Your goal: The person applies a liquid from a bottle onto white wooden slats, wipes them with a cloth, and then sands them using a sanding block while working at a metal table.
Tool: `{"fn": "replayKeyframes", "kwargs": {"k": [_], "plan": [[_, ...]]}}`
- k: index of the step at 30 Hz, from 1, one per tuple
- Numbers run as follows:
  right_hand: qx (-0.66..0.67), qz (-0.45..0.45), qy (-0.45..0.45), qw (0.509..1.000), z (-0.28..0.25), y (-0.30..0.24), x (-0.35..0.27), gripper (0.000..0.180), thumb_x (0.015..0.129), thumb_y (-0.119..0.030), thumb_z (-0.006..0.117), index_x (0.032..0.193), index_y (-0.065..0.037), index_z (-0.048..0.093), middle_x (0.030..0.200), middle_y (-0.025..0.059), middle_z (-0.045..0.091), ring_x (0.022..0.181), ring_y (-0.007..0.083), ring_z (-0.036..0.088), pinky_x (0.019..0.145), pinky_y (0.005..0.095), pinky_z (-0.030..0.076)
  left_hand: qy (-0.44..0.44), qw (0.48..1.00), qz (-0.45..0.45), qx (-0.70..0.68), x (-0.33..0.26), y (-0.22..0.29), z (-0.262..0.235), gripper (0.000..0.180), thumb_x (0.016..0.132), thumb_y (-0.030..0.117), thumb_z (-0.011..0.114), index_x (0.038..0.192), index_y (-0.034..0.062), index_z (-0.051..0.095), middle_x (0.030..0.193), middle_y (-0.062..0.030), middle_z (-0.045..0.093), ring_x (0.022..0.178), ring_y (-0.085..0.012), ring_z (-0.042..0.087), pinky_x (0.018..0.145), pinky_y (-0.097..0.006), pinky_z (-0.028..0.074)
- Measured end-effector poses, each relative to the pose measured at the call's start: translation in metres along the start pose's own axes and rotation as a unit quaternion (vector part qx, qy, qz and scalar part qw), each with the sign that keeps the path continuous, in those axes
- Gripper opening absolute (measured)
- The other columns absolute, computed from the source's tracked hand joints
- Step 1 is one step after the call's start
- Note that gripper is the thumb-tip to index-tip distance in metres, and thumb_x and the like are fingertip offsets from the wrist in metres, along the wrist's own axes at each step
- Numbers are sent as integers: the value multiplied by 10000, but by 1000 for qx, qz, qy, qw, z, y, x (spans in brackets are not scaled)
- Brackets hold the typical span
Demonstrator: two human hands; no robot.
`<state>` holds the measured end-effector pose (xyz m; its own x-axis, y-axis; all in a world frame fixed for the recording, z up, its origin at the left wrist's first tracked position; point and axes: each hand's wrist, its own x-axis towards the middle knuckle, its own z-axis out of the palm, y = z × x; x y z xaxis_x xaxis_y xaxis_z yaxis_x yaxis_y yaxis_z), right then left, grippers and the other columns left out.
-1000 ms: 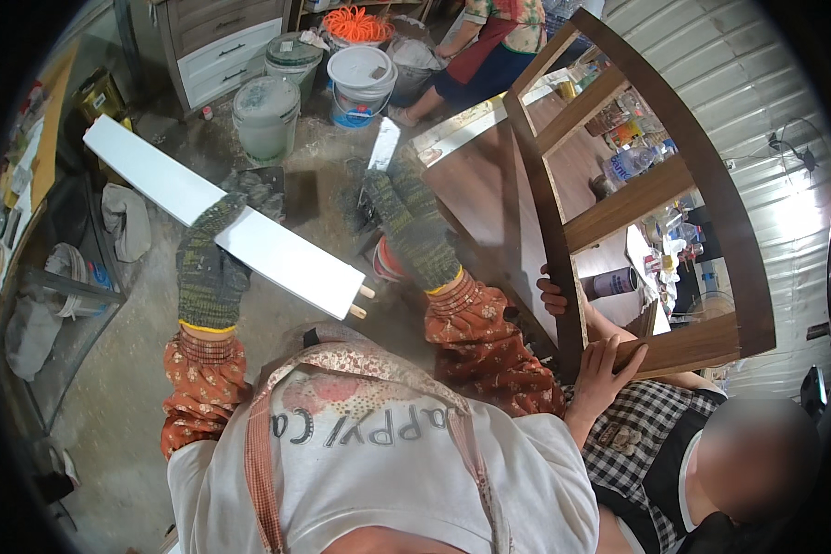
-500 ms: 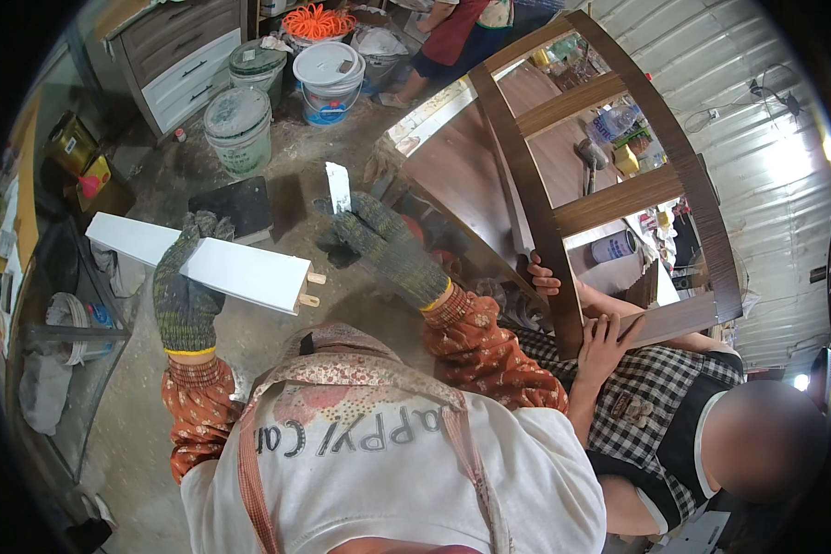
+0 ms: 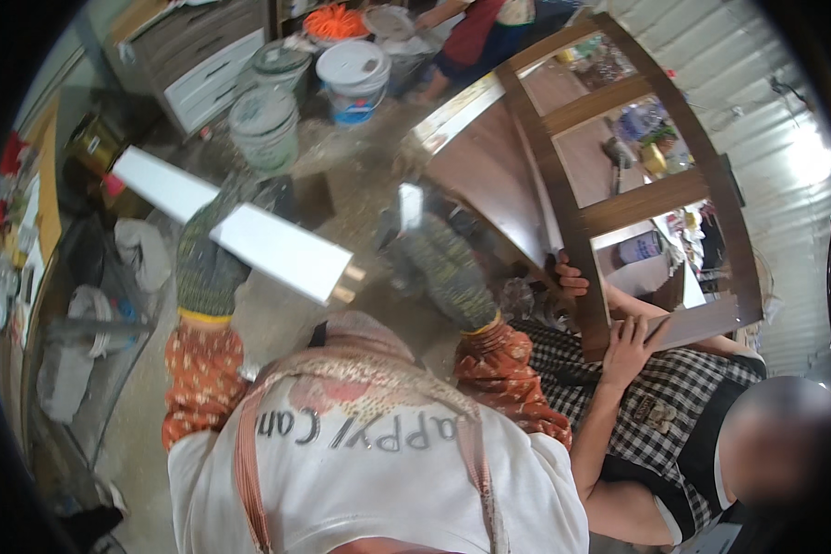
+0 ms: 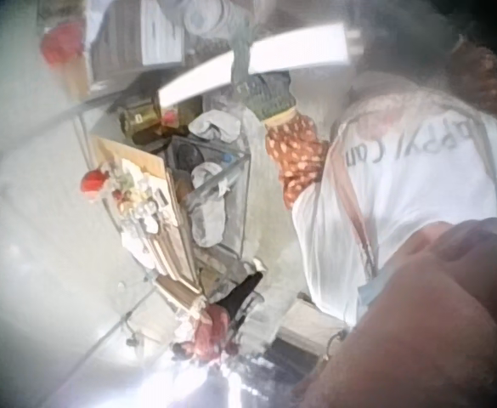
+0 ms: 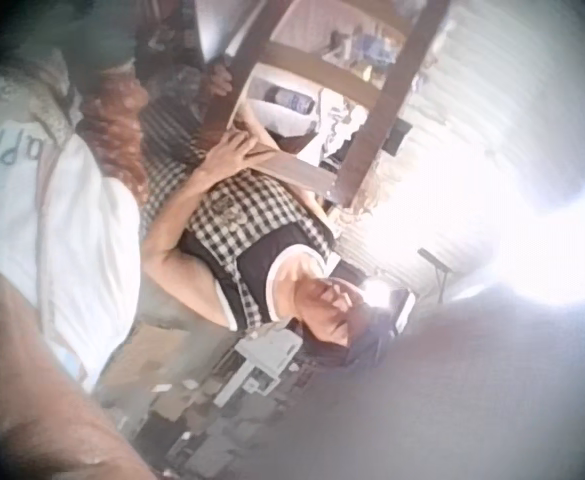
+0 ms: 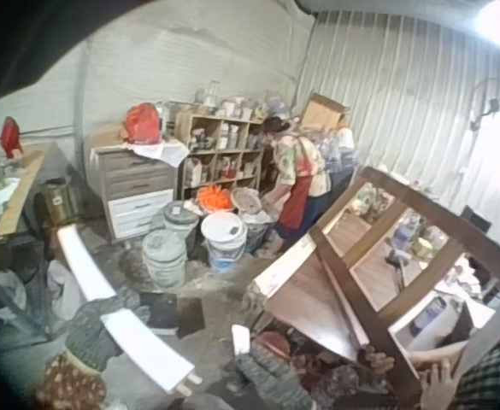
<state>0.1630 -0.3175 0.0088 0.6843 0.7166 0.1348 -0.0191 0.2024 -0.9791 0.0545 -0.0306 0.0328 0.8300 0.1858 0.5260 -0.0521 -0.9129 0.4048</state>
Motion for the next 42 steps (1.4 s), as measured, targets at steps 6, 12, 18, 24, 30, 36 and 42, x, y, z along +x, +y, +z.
{"fn": "replayKeyframes", "kwargs": {"k": [6, 12, 18, 24, 30, 36, 42], "plan": [[-619, -322, 23, 716, 15, -11, -18, 252, 851, -59, 551, 1092, 14, 542, 1099, 127, 551, 920, 220, 573, 783, 313, 496, 73, 944, -34, -319, -18, -10, 0, 349, 818, 145, 570, 1123, -15, 519, 1060, -147, 591, 971, -250, 567, 848, -350, 447], [-291, -39, -6, 956, 15, 4, -25, 225, 853, -32, 543, 1077, -3, 546, 845, 32, 574, 677, 91, 526, 584, 211, 443, 82, 969, -12, -232, -29, -27, -2, 387, 790, 184, 621, 1122, 9, 529, 1067, -141, 593, 973, -239, 572, 857, -342, 442], [-364, -158, -20, 918, 12, -23, -38, 290, 747, -75, 611, 1034, -40, 589, 951, 95, 591, 837, 213, 563, 701, 311, 452, 67, 893, -145, -420, -8, -23, 5, 347, 821, 225, 564, 1076, -8, 541, 999, -145, 610, 909, -235, 602, 802, -330, 478], [-387, -5, 218, 896, -57, -27, -88, 290, 759, -58, 594, 1048, -71, 590, 1024, 127, 584, 934, 224, 566, 733, 299, 457, 59, 885, -113, -448, 0, -1, 1, 304, 848, 135, 498, 1067, -74, 525, 1059, -176, 582, 946, -250, 592, 843, -331, 492], [-613, -240, 231, 716, -155, -72, -114, 260, 860, -76, 516, 1113, -17, 531, 945, 117, 580, 832, 167, 559, 588, 228, 464, 97, 667, -201, -711, -6, 1, 7, 267, 847, 107, 485, 1038, -68, 553, 1076, -183, 574, 955, -243, 588, 849, -327, 490], [-162, -64, 403, 898, -159, -67, -122, 244, 877, -124, 498, 1053, 39, 546, 982, 121, 582, 817, 192, 574, 641, 266, 480, 110, 805, -184, -554, -6, -28, 22, 275, 874, 126, 467, 1045, -74, 546, 1105, -192, 567, 983, -239, 581, 867, -320, 477], [-223, -53, 209, 951, -62, -56, -45, 194, 852, -91, 534, 966, 61, 572, 845, 84, 600, 737, 146, 584, 621, 253, 474, 81, 750, -58, -654, -7, -22, 4, 345, 866, 145, 506, 1146, -54, 480, 1134, -170, 562, 1024, -225, 563, 889, -316, 458]]}}
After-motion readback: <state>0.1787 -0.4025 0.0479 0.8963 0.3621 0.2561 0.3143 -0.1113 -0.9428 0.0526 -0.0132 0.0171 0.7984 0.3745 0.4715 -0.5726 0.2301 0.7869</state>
